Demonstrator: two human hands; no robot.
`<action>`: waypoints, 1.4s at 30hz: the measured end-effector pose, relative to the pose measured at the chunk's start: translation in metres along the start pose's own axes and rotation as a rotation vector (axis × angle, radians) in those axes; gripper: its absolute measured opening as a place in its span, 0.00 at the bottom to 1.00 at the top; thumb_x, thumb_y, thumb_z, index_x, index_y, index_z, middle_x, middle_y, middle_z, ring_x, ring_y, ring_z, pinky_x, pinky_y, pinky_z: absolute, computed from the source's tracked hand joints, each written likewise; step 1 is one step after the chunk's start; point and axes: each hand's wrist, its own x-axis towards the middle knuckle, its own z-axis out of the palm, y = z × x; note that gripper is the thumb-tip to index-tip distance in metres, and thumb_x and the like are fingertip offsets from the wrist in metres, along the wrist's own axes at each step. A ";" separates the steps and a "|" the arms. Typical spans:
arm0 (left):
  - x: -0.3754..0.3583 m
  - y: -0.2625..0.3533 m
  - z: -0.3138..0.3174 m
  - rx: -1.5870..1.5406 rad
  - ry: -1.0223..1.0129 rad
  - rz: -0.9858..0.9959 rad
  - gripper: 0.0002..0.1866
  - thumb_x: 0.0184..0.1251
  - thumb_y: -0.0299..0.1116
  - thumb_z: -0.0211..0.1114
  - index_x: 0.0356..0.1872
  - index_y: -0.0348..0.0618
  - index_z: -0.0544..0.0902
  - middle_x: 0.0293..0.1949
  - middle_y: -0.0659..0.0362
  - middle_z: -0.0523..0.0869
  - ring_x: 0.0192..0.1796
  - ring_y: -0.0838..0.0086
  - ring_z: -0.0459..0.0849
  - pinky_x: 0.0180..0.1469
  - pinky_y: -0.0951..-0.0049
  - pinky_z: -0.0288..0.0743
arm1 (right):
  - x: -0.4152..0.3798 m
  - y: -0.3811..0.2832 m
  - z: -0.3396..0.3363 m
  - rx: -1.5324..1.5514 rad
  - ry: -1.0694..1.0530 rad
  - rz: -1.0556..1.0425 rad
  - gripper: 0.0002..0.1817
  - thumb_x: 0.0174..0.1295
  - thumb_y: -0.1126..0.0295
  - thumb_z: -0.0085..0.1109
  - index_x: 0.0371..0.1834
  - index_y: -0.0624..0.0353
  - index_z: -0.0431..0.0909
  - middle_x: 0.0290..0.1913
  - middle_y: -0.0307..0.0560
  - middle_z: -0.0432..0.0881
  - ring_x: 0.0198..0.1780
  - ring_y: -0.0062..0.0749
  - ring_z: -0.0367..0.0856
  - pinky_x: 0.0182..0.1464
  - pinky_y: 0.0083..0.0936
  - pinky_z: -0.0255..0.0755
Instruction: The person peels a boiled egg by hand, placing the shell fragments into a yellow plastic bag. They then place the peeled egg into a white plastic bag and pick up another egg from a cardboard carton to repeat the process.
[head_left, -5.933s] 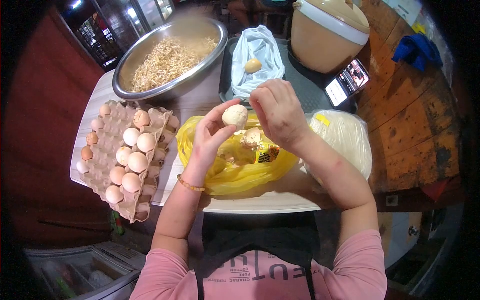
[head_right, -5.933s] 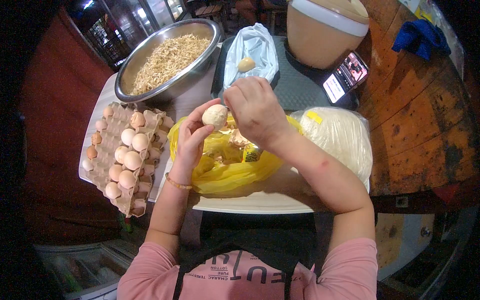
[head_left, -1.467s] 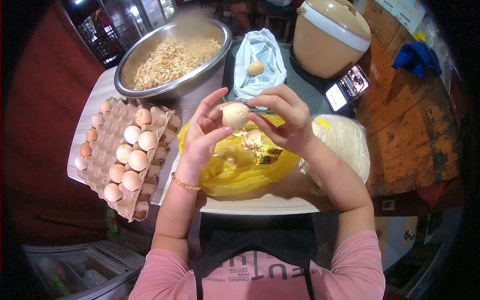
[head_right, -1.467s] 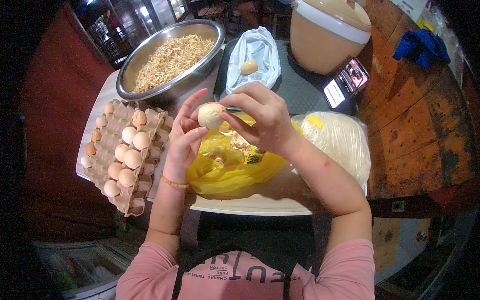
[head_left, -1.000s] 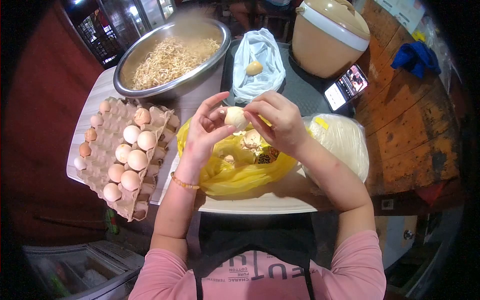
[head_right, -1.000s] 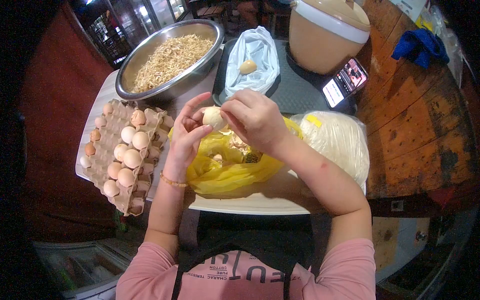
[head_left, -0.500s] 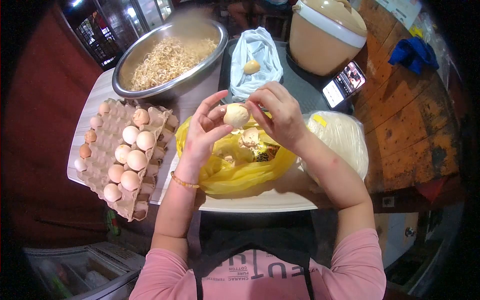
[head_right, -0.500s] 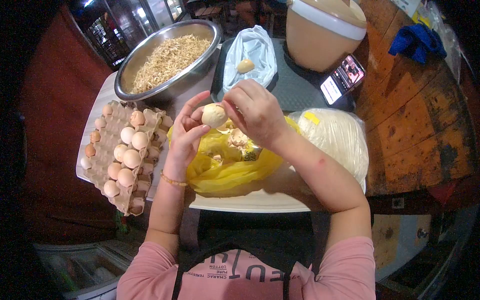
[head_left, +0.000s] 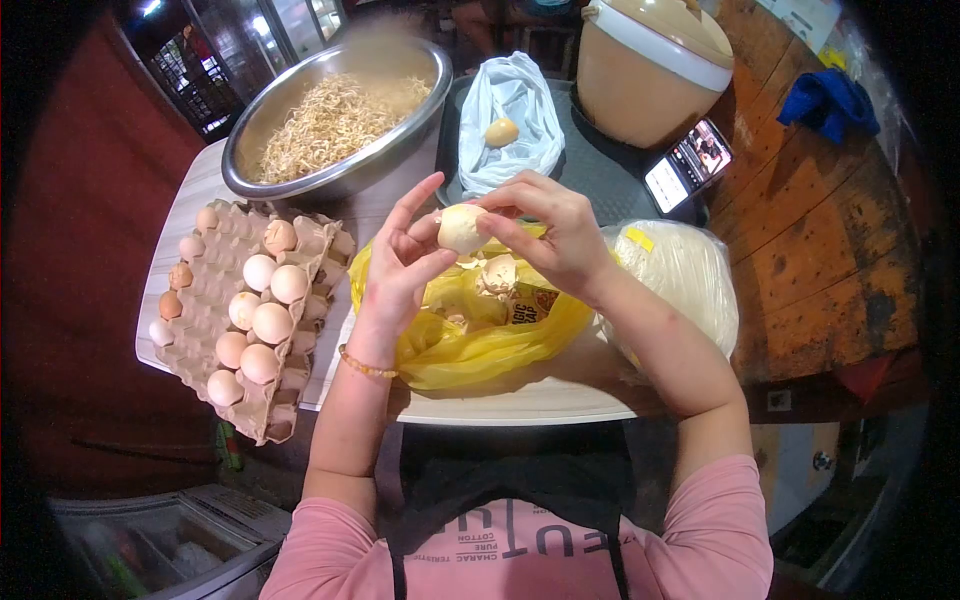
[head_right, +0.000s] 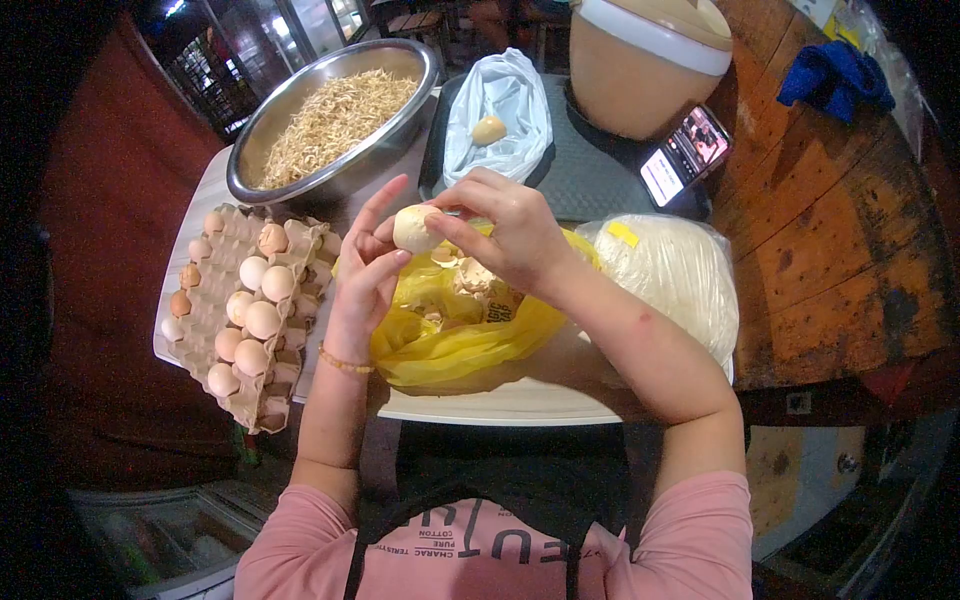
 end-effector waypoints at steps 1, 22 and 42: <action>0.000 0.000 0.000 0.000 0.000 0.000 0.43 0.54 0.17 0.64 0.73 0.35 0.55 0.56 0.49 0.81 0.57 0.71 0.80 0.61 0.73 0.71 | 0.000 0.000 0.000 0.065 0.003 0.038 0.09 0.61 0.66 0.63 0.37 0.61 0.83 0.32 0.47 0.81 0.33 0.35 0.82 0.37 0.28 0.76; 0.001 -0.004 0.002 0.080 -0.021 -0.018 0.44 0.54 0.14 0.65 0.73 0.36 0.54 0.55 0.49 0.82 0.57 0.71 0.79 0.62 0.70 0.70 | 0.000 0.005 -0.003 -0.245 0.017 -0.132 0.05 0.59 0.76 0.64 0.34 0.62 0.77 0.31 0.48 0.81 0.32 0.41 0.82 0.34 0.30 0.76; 0.003 -0.009 -0.002 0.236 0.100 -0.254 0.25 0.64 0.31 0.66 0.60 0.34 0.72 0.50 0.56 0.80 0.48 0.75 0.82 0.41 0.80 0.77 | -0.003 0.004 0.005 -0.381 -0.029 -0.229 0.06 0.57 0.73 0.60 0.29 0.58 0.71 0.27 0.46 0.74 0.30 0.41 0.79 0.31 0.34 0.76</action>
